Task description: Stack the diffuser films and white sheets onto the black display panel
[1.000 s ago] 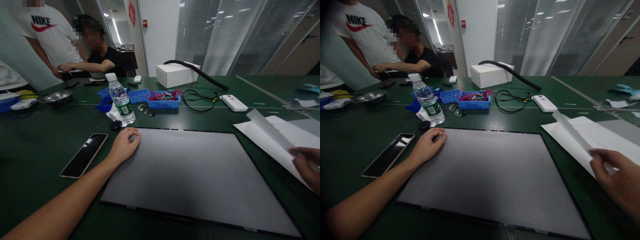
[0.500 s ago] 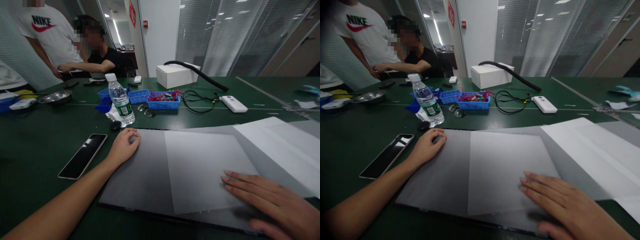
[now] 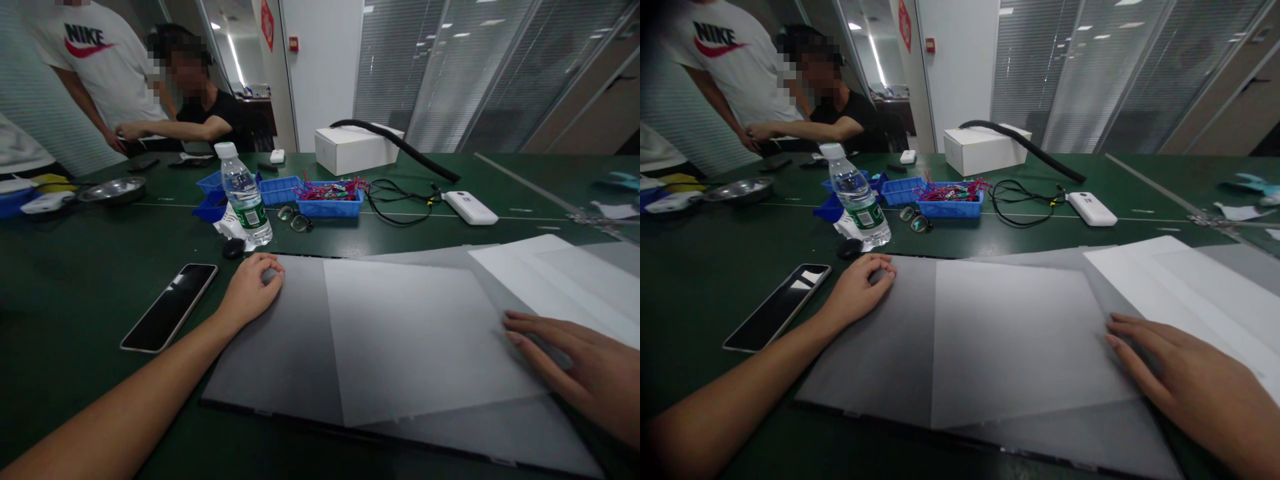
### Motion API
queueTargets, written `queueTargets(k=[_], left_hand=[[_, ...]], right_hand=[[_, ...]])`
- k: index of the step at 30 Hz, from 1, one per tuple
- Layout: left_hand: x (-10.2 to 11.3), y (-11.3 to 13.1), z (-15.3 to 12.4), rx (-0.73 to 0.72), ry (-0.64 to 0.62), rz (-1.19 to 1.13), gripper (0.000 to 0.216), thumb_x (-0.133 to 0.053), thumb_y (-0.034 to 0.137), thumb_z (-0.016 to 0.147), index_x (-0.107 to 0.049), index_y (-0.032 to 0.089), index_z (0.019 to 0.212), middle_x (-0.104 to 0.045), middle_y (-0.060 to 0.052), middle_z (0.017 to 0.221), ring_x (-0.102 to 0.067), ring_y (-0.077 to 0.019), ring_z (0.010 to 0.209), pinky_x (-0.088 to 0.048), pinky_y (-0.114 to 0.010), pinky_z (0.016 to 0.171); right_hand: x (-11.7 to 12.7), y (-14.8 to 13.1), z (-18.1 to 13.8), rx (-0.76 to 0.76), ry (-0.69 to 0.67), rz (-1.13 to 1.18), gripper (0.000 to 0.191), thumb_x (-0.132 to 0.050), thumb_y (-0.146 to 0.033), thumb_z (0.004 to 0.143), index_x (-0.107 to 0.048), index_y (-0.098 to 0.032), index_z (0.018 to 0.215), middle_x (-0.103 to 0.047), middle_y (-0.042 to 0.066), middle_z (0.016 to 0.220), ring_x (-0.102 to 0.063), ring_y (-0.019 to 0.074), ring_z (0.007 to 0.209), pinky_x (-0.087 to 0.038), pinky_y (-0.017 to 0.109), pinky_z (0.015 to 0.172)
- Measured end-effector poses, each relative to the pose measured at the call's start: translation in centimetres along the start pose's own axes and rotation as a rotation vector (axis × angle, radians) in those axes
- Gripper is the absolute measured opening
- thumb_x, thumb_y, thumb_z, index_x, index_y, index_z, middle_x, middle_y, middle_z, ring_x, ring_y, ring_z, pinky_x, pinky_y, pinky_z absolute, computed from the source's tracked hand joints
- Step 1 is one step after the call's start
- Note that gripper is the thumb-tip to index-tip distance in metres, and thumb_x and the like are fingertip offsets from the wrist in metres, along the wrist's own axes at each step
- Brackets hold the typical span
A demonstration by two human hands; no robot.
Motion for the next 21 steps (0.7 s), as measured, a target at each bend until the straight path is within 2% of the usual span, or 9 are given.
queueTargets(k=[3,9,13,17,21], left_hand=[[0.1,0.0,0.0,-0.007,0.017,-0.001,0.022,-0.060,0.039,0.091,-0.073,0.024,0.099,-0.074,-0.011,0.125,-0.069,-0.0330,0.121,-0.051,-0.052,0.113],[0.2,-0.2,0.0,0.007,0.022,0.015,0.029,-0.058,0.042,0.091,-0.070,0.022,0.110,-0.074,-0.011,0.123,-0.069,-0.0335,0.121,-0.052,-0.051,0.111],[0.0,-0.3,0.0,0.000,0.010,0.017,0.034,-0.059,0.045,0.093,-0.072,0.021,0.114,-0.073,-0.012,0.128,-0.067,-0.0341,0.126,-0.050,-0.053,0.116],[-0.5,-0.6,0.0,-0.004,-0.017,0.038,0.040,-0.062,0.049,0.094,-0.076,0.022,0.118,-0.071,-0.013,0.141,-0.064,-0.0363,0.134,-0.046,-0.057,0.121],[-0.8,-0.6,-0.1,-0.027,-0.036,0.087,0.038,-0.066,0.049,0.092,-0.079,0.023,0.118,-0.070,-0.013,0.144,-0.063,-0.0379,0.137,-0.045,-0.059,0.122]], right_hand=[[0.6,-2.4,-0.3,0.130,0.054,-0.038,0.053,-0.039,-0.064,0.111,-0.079,-0.040,0.134,-0.064,-0.009,0.148,-0.072,0.0236,0.120,-0.067,0.046,0.099],[2.8,-6.8,-0.2,0.330,0.155,-0.060,0.047,-0.045,-0.056,0.111,-0.081,-0.035,0.132,-0.063,-0.005,0.149,-0.070,0.0267,0.126,-0.066,0.051,0.102],[4.1,-9.3,-0.7,0.481,0.200,-0.018,0.044,-0.049,-0.052,0.109,-0.080,-0.031,0.133,-0.062,-0.003,0.152,-0.072,0.0248,0.117,-0.067,0.041,0.094],[4.5,-11.1,-1.2,0.565,0.179,-0.005,0.044,-0.051,-0.049,0.110,-0.077,-0.030,0.140,-0.055,-0.003,0.159,-0.070,0.0248,0.121,-0.065,0.041,0.100],[5.3,-11.8,-1.4,0.600,0.214,0.057,0.045,-0.052,-0.042,0.109,-0.072,-0.030,0.147,-0.057,-0.003,0.157,-0.069,0.0222,0.123,-0.064,0.037,0.101]])
Point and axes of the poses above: each hand's wrist, its own z-axis towards the middle knuckle, its own x-axis out of the back of the hand, y = z × x, the point moved 10 cm from there along z, towards the middle knuckle
